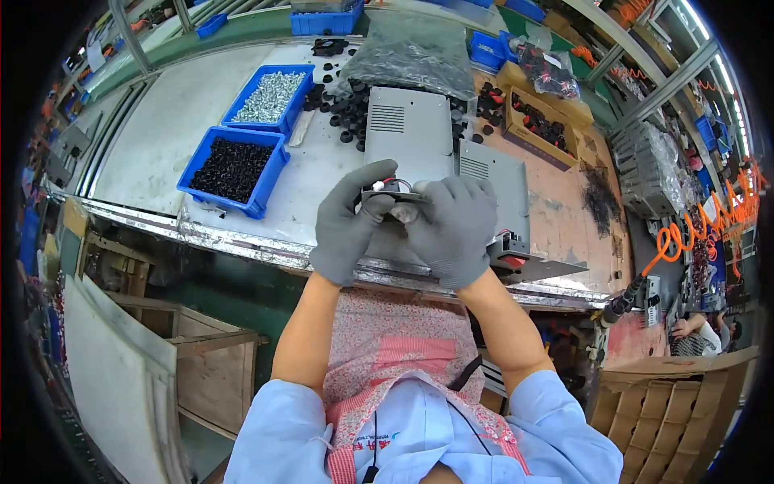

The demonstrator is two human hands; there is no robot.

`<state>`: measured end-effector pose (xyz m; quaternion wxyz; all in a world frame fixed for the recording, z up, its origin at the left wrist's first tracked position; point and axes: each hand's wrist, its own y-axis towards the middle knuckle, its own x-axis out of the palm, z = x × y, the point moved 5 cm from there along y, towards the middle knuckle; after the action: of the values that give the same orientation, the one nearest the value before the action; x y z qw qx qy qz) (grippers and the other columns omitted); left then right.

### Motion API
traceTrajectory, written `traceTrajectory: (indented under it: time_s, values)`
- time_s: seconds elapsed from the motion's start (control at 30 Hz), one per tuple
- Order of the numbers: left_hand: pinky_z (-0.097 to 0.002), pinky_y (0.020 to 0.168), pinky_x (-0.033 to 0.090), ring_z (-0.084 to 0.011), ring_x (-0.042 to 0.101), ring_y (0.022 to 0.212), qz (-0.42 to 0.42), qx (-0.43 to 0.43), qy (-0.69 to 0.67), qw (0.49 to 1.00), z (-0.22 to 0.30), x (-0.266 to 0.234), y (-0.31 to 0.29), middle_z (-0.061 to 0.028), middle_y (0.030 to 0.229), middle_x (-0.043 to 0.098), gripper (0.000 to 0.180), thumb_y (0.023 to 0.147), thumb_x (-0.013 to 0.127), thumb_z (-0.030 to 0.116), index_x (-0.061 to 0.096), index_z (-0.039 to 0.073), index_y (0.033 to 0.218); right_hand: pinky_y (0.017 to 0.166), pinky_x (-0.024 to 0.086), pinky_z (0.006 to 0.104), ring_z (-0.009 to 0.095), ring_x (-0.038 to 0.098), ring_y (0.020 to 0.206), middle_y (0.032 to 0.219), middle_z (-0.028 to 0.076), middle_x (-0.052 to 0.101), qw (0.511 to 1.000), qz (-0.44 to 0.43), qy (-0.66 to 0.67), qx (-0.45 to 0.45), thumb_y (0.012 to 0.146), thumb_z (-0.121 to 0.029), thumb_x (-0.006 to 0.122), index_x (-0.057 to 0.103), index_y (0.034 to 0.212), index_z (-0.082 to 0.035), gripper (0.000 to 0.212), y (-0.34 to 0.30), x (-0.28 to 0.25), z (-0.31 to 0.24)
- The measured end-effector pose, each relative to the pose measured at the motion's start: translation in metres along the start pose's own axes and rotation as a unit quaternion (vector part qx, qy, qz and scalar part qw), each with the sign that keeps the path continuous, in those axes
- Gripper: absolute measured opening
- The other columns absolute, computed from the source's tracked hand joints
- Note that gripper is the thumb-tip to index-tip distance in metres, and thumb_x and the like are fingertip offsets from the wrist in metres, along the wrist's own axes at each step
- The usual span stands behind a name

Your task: The worker is assembling and testing grey metal electronic enclosures, installing components and using a pneumatic screwdriver.

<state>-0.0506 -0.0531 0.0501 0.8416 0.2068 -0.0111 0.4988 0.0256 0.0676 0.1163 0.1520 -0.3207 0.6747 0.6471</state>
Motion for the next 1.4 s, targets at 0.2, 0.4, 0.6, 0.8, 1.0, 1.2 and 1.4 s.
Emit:
traceTrajectory:
  time_s: [0.2,0.4,0.6,0.8,1.0,1.2,1.4]
  values:
    - [-0.0339,0.095,0.046,-0.0226,0.057,0.113,-0.012,0.023,0.184,0.983,0.019,-0.008,-0.008,-0.0112,0.122,0.060,0.052,0.080,0.075,0.028,0.058,0.005,0.124,0.080,0.043,0.0403,0.025,0.059,0.083,0.095,0.008,0.060,0.997,-0.020,0.059,-0.039,0.078,-0.024,0.069,0.060,0.108,-0.008,0.035,-0.012,-0.042,-0.018]
    - [-0.0410,0.098,0.042,-0.0317,0.053,0.117,-0.086,0.242,0.526,0.811,0.072,0.036,0.008,-0.0123,0.123,0.057,0.062,0.068,0.078,0.034,0.060,0.009,0.122,0.085,0.041,0.0434,0.030,0.057,0.095,0.104,0.010,0.059,0.997,-0.015,-0.075,0.013,0.084,-0.032,0.065,0.059,0.108,-0.007,0.035,-0.047,-0.124,0.032]
    - [-0.0387,0.089,0.046,-0.0224,0.061,0.087,-0.148,0.245,0.648,0.706,0.049,0.067,0.017,-0.0021,0.076,0.063,0.018,0.067,0.072,0.019,0.062,0.014,0.081,0.077,0.036,0.0440,0.028,0.050,0.076,0.079,0.008,0.050,0.974,-0.138,-0.165,0.068,0.080,-0.043,0.064,0.060,0.102,-0.010,0.040,-0.093,-0.129,0.056]
    - [-0.0393,0.074,0.047,-0.0265,0.060,0.076,-0.108,0.269,0.565,0.773,0.091,0.028,0.039,-0.0047,0.072,0.062,0.011,0.063,0.068,0.009,0.063,0.011,0.073,0.070,0.037,0.0419,0.031,0.050,0.076,0.079,0.009,0.051,0.972,-0.101,-0.201,0.066,0.067,-0.018,0.072,0.059,0.094,-0.009,0.031,-0.111,-0.129,0.048]
    - [-0.0249,0.065,0.048,-0.0086,0.060,0.072,0.117,0.026,0.340,0.933,0.191,-0.083,0.033,-0.0015,0.080,0.064,0.027,0.071,0.079,0.017,0.068,0.001,0.090,0.071,0.037,0.0420,0.030,0.050,0.074,0.076,0.009,0.049,0.983,-0.089,-0.157,0.040,0.075,-0.017,0.068,0.057,0.094,-0.009,0.024,-0.122,-0.132,0.053]
    - [-0.0254,0.063,0.049,-0.0077,0.060,0.069,0.231,0.128,0.449,0.854,0.244,-0.162,0.036,-0.0032,0.078,0.067,0.026,0.076,0.077,0.018,0.068,0.001,0.093,0.070,0.036,0.0421,0.030,0.048,0.070,0.074,0.009,0.046,0.989,-0.076,-0.125,-0.002,0.073,-0.008,0.062,0.056,0.092,-0.008,0.020,-0.115,-0.140,0.059]
    - [-0.0395,0.089,0.043,-0.0221,0.060,0.098,0.112,0.201,0.853,0.468,0.221,-0.258,0.080,-0.0018,0.088,0.068,0.017,0.073,0.070,0.024,0.069,0.018,0.089,0.075,0.037,0.0428,0.031,0.048,0.074,0.076,0.009,0.047,0.986,-0.083,-0.146,0.000,0.075,-0.014,0.068,0.053,0.088,-0.007,0.022,-0.106,-0.150,0.049]
